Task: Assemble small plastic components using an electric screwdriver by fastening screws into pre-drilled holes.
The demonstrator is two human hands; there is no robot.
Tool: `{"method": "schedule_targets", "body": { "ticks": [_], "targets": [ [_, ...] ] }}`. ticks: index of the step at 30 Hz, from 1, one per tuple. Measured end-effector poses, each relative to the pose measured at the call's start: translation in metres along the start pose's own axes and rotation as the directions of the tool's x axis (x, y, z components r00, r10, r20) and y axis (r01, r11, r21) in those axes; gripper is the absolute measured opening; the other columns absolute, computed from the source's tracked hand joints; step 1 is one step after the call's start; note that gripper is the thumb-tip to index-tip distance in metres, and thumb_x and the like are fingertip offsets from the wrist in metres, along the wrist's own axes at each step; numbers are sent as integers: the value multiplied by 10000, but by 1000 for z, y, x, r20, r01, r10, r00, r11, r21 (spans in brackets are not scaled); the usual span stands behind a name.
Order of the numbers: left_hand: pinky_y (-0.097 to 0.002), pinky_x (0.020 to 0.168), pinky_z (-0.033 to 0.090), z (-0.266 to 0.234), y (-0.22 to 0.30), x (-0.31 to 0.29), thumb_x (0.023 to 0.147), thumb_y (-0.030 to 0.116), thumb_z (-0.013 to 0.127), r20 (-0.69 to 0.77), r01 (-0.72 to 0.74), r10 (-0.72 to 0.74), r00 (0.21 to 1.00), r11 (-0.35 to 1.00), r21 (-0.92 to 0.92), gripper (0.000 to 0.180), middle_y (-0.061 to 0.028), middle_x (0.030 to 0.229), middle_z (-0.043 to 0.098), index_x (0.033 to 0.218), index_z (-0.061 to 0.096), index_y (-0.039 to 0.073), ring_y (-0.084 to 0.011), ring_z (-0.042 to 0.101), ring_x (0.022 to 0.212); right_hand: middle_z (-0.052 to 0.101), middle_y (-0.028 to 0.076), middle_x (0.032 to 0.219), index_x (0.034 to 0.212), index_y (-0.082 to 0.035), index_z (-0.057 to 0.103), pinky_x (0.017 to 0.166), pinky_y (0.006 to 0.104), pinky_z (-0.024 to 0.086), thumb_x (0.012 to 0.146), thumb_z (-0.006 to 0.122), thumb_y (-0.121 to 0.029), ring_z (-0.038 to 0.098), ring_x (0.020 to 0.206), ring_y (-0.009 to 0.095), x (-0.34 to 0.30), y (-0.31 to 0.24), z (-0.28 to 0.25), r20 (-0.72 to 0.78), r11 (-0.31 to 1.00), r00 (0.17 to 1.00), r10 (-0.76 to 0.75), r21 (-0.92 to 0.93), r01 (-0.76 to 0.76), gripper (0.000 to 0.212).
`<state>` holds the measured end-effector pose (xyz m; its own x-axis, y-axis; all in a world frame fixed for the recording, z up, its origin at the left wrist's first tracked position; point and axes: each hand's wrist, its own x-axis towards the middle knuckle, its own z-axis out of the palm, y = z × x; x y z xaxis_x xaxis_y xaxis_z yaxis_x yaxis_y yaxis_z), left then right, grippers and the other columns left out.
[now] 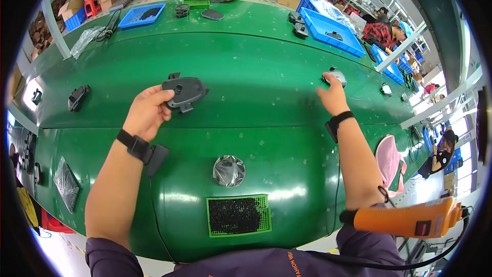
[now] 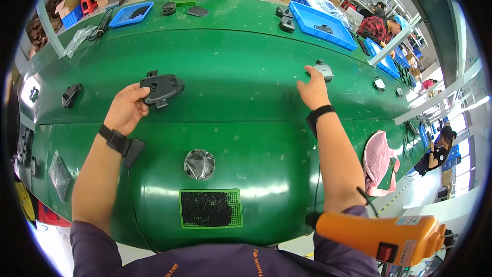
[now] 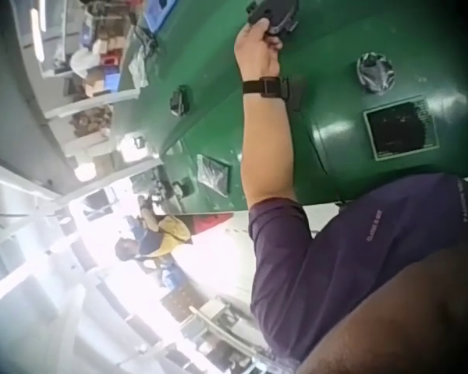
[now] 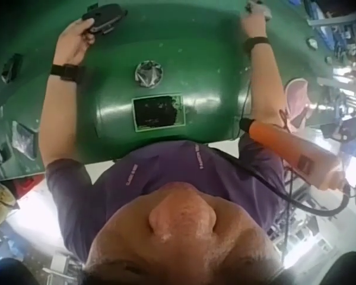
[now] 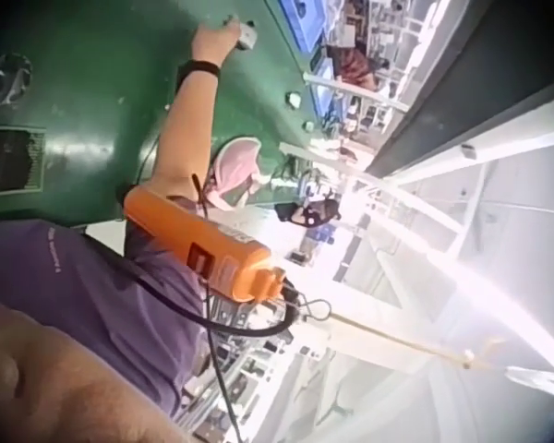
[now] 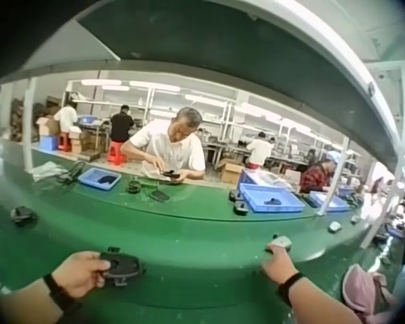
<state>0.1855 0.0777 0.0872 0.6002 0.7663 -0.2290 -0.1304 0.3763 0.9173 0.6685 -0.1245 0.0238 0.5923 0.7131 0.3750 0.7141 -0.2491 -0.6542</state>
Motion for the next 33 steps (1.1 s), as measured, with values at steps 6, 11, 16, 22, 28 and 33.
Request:
{"method": "schedule_targets", "body": {
  "ticks": [6,11,16,22,28,33],
  "targets": [
    [-227,543,448,-37,-13,36,930,70,675,-290,-1,38,956,992,127,201,16,826,614,1127,652,41,-60,538,640,541,134,1439,1392,-171,565,1106,491,409,843,655,-42,503,1337,350,46,60,9,85,675,996,10,-736,56,571],
    [-234,570,452,-41,-13,23,867,53,721,-518,-20,195,833,945,325,518,-28,932,627,1342,532,-29,-88,562,728,562,90,1404,1343,-274,586,1072,484,433,866,624,-45,532,1299,336,56,57,9,123,559,983,140,-829,24,530],
    [-245,631,469,-15,-6,2,830,53,746,-487,-117,245,839,953,278,686,-73,1075,613,1430,430,-55,-113,572,818,603,86,1295,1247,-263,610,1004,487,473,891,604,-65,567,1241,317,63,67,7,115,614,988,99,-789,30,407],
    [-252,727,485,14,-3,-27,865,48,717,-369,-195,309,877,929,314,592,-98,1198,581,1404,480,-17,-117,582,892,706,98,1052,1141,-178,650,959,481,495,901,644,-169,680,1033,317,73,70,-1,87,492,993,79,-870,38,240],
    [-257,775,491,28,-6,-44,887,36,695,-248,-233,314,917,923,307,448,-67,1173,616,1315,570,-2,-115,593,925,741,125,923,1068,-116,697,883,445,535,892,685,-262,715,874,334,71,56,-5,-17,658,1000,-13,-753,-5,229],
    [-271,877,507,57,-10,-48,921,82,702,0,-197,205,979,942,271,377,-78,1174,650,1273,617,-22,-117,614,1000,741,99,896,1064,-32,701,740,398,555,901,697,-325,712,808,246,65,34,16,-254,961,960,122,-212,-178,336]
  ]
}}
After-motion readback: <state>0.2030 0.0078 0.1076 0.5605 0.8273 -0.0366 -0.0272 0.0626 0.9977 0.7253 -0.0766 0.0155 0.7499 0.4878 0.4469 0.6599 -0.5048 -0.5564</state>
